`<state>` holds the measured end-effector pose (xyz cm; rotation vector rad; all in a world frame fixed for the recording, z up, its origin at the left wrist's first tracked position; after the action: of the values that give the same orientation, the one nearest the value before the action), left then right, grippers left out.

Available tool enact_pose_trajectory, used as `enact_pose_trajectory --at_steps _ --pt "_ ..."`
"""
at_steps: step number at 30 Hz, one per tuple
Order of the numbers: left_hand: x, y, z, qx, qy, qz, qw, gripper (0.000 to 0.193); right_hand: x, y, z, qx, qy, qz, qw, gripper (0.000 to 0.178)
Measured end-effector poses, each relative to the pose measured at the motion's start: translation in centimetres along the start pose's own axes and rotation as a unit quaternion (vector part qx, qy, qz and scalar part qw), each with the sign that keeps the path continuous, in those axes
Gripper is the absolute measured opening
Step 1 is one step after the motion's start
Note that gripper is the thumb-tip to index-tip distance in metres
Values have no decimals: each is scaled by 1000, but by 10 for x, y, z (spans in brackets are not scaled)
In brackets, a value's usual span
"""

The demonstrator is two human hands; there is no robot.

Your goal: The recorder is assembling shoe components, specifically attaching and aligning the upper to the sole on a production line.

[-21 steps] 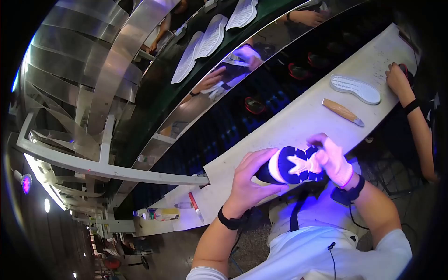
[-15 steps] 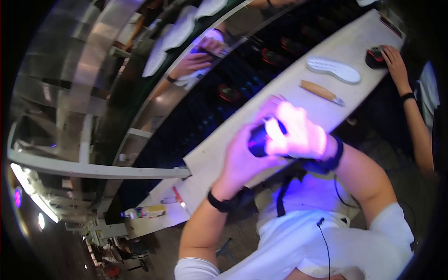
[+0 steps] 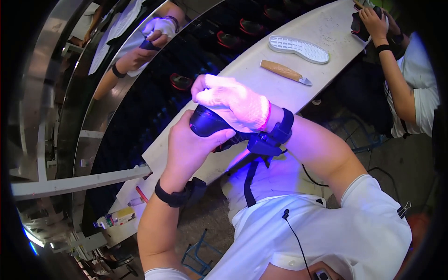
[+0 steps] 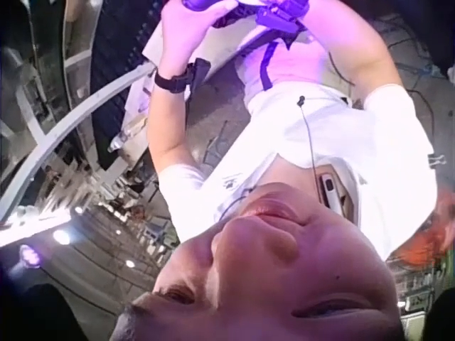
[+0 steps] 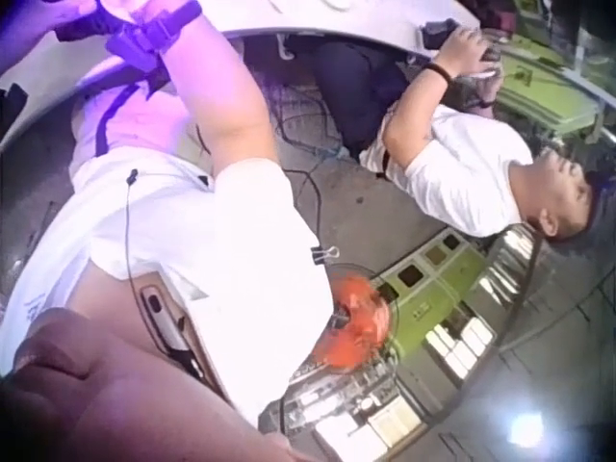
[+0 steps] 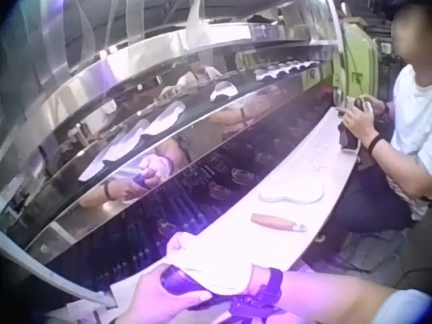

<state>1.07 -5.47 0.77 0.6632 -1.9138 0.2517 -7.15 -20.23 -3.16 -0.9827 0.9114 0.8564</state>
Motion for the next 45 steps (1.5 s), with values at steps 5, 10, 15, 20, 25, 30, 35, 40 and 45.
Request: enact_pose_trajectory --at_steps 5,10,15,20,25,30,35,40,45 --pt "15 -16 12 -24 -85 48 995 69 -17 10 -17 20 131 -7 991 19" --pt "43 -10 45 -54 -297 160 940 85 -35 46 -43 24 199 -29 979 30" --pt "59 15 72 -59 -361 333 869 76 -50 94 -45 38 73 30 996 61" --pt "57 25 64 -86 -364 373 849 71 -23 132 -43 10 283 -84 955 79" --pt "38 49 2 -186 -223 274 917 93 -42 151 -16 23 547 -102 831 102" --pt "-25 103 37 70 145 -19 987 61 10 150 17 62 584 -106 803 109" --pt "-25 121 -20 226 99 32 969 47 18 108 -42 53 511 -16 858 81" --pt "108 93 -149 450 -111 399 791 48 45 97 -128 240 629 -63 736 45" --pt "238 -55 -321 487 -400 471 618 46 48 96 -122 234 659 -40 713 33"
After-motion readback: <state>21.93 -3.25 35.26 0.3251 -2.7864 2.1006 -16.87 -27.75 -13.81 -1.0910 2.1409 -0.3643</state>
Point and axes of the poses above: each hand's wrist, its own y-axis away from the middle knuckle, its own z-axis out of the palm, x = y × z, the point moved 2 cm from there along -y, towards the middle knuckle, and after that the axes turned 7 degrees about y, right-handed, at the moved point
